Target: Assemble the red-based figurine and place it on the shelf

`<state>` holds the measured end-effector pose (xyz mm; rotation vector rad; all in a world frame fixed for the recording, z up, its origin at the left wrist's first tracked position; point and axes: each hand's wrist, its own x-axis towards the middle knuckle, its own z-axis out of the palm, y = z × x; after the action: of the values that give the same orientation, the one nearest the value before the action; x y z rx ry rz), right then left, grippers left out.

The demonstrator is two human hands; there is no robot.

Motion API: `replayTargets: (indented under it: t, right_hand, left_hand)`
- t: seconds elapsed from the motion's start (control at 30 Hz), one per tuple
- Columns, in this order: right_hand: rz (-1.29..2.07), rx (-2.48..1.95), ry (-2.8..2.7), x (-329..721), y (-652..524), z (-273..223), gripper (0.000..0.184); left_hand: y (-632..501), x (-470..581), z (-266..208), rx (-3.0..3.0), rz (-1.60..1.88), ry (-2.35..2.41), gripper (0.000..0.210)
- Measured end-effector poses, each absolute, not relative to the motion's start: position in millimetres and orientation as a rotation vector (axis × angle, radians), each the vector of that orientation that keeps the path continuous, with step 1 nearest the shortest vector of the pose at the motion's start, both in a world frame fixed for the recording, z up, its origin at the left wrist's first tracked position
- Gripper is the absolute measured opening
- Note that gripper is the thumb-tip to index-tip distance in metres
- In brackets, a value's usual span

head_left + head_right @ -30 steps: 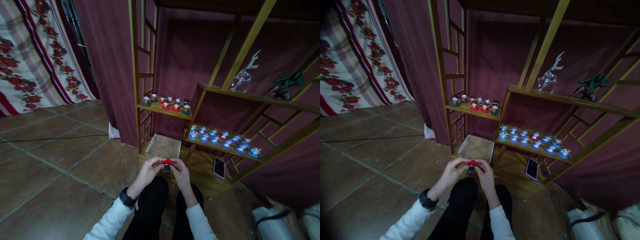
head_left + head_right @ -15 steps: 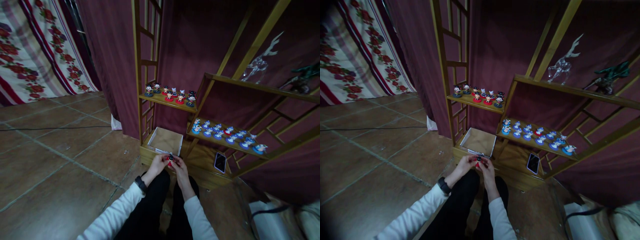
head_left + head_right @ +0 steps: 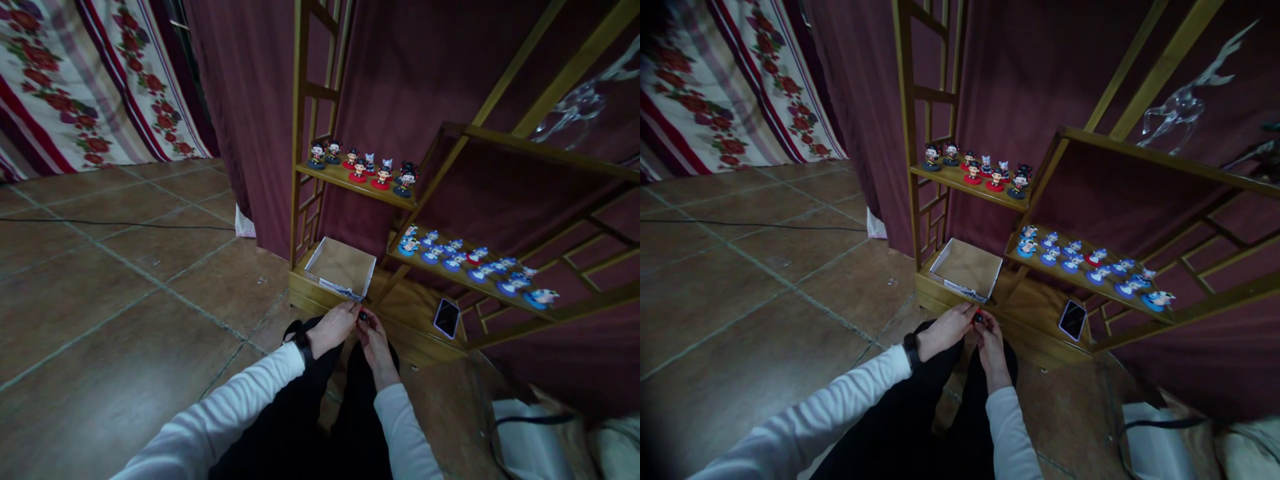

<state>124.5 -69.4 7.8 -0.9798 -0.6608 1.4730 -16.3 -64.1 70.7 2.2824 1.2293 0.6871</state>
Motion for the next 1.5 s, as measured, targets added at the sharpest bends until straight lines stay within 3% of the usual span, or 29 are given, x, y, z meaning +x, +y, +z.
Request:
replayTargets:
  t: [0.4,0.63,0.83,1.1,1.27,1.5]
  right_hand:
    - [1.493,-0.977,-0.67,129.2,-66.3,-2.9,0.035]
    - [1.522,-0.958,-0.634,125.8,-66.1,6.9,0.033]
    - [1.577,-0.952,-0.63,118.6,-68.3,21.2,0.038]
    - [1.676,-0.891,-0.666,116.0,-73.1,30.9,0.043]
    - [1.676,-0.859,-0.65,118.4,-75.9,27.5,0.04]
    - [1.657,-0.921,-0.709,114.0,-78.2,26.4,0.037]
  left_hand:
    - [-61.1,-15.9,70.2,2.249,0.653,1.202,0.034]
    - [-54.8,-18.2,61.7,2.065,0.754,1.221,0.046]
    - [-45.9,-19.8,48.6,1.784,0.881,1.305,0.034]
    - [-33.0,-49.9,53.3,1.567,1.003,1.307,0.032]
    - [-6.8,-91.5,89.7,1.5,1.21,1.449,0.036]
    - [21.0,-129.8,195.3,1.806,1.474,1.611,0.037]
